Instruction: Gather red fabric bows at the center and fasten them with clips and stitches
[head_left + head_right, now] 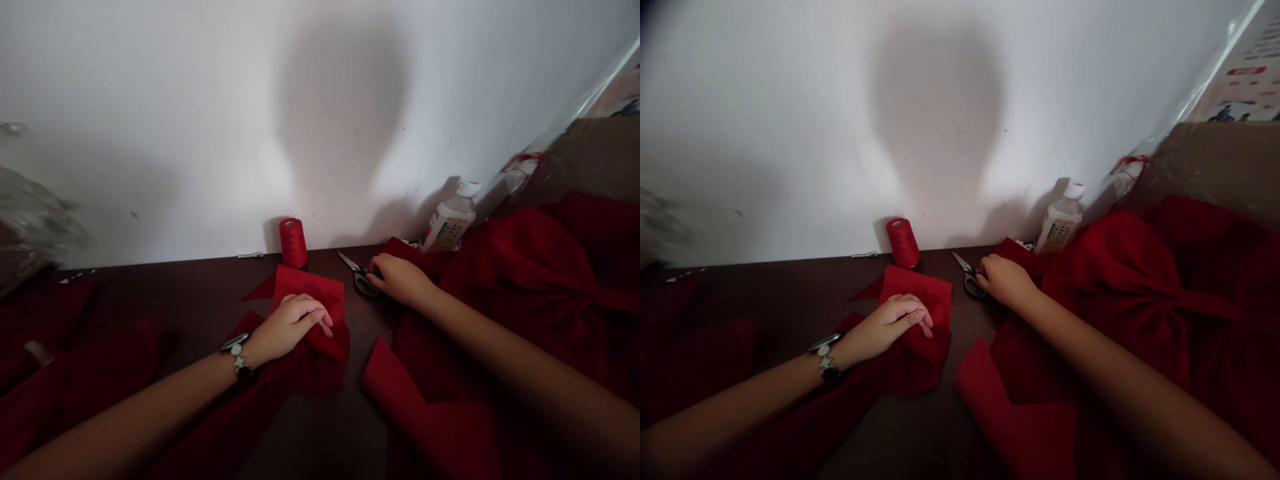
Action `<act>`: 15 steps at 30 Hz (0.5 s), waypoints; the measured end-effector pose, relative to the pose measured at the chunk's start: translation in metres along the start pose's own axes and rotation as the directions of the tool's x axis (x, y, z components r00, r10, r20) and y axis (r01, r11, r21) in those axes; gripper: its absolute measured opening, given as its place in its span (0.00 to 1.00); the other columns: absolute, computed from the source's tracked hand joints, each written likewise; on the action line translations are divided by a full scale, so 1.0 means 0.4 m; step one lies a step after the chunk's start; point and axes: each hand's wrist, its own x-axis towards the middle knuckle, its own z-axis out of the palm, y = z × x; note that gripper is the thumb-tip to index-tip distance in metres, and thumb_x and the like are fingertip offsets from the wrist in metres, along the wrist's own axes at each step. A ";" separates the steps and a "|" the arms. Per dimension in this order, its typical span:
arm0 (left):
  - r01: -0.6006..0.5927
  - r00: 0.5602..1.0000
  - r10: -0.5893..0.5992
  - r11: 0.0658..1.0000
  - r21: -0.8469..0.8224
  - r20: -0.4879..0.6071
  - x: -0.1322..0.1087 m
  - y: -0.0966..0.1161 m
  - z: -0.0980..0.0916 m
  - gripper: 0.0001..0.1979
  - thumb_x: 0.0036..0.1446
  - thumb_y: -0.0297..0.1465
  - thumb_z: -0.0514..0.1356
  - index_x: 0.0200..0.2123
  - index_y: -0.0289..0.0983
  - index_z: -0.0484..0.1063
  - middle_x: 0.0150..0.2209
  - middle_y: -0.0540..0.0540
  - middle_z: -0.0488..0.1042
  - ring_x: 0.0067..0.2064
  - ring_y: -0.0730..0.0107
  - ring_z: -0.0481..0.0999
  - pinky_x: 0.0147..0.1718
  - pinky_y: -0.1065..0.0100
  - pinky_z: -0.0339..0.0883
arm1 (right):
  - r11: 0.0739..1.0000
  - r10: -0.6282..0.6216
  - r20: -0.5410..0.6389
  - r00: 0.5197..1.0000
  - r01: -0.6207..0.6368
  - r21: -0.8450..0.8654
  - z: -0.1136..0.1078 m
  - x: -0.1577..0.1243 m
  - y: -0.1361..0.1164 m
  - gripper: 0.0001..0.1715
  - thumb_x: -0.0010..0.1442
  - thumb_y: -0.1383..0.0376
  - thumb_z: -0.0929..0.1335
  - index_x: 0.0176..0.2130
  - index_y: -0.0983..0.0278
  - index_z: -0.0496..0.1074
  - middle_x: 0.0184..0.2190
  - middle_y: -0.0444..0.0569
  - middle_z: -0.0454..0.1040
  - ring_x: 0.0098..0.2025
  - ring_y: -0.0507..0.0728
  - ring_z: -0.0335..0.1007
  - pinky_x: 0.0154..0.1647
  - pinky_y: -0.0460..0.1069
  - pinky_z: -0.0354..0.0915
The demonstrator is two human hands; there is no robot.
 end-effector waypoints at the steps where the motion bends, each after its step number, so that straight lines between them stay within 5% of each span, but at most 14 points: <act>1: 0.001 1.000 -0.001 1.000 -0.001 -0.002 0.000 0.000 0.000 0.18 0.65 0.32 0.48 0.31 0.39 0.76 0.34 0.51 0.80 0.42 0.65 0.72 0.49 0.64 0.54 | 1.000 -0.006 0.002 1.000 0.006 0.004 0.004 0.001 0.002 0.06 0.57 0.65 0.67 0.33 0.66 0.70 0.32 0.52 0.72 0.33 0.57 0.69 0.32 0.48 0.60; 6: -0.006 1.000 0.006 1.000 -0.002 -0.008 -0.001 0.000 -0.001 0.18 0.65 0.32 0.48 0.31 0.40 0.76 0.34 0.51 0.80 0.42 0.66 0.72 0.49 0.64 0.54 | 0.998 -0.063 0.032 0.997 0.063 0.002 0.013 -0.001 -0.007 0.14 0.58 0.57 0.68 0.32 0.66 0.71 0.35 0.53 0.70 0.37 0.58 0.68 0.35 0.48 0.61; 10: 0.004 1.000 -0.004 1.000 -0.002 -0.009 -0.002 0.000 -0.001 0.18 0.65 0.32 0.48 0.31 0.40 0.76 0.34 0.52 0.80 0.43 0.65 0.72 0.50 0.64 0.53 | 0.997 0.052 0.093 0.994 -0.057 0.050 -0.002 -0.002 -0.015 0.12 0.55 0.59 0.69 0.31 0.66 0.70 0.32 0.53 0.72 0.32 0.57 0.68 0.27 0.47 0.57; 13: 0.014 1.000 -0.014 1.000 -0.001 -0.006 -0.002 -0.005 0.000 0.17 0.65 0.32 0.48 0.31 0.40 0.76 0.34 0.52 0.80 0.43 0.66 0.72 0.50 0.64 0.51 | 0.931 0.075 0.210 0.975 -0.144 0.336 -0.038 -0.005 -0.017 0.11 0.59 0.60 0.64 0.33 0.66 0.67 0.29 0.50 0.73 0.23 0.50 0.62 0.21 0.45 0.53; 15: 0.018 1.000 -0.018 1.000 0.000 -0.003 -0.003 -0.009 0.001 0.18 0.65 0.32 0.48 0.31 0.40 0.76 0.34 0.53 0.80 0.43 0.66 0.72 0.50 0.64 0.51 | 0.713 -0.072 0.394 0.916 -0.229 0.663 -0.067 -0.012 -0.021 0.15 0.61 0.56 0.63 0.38 0.66 0.65 0.27 0.47 0.73 0.18 0.46 0.54 0.18 0.43 0.50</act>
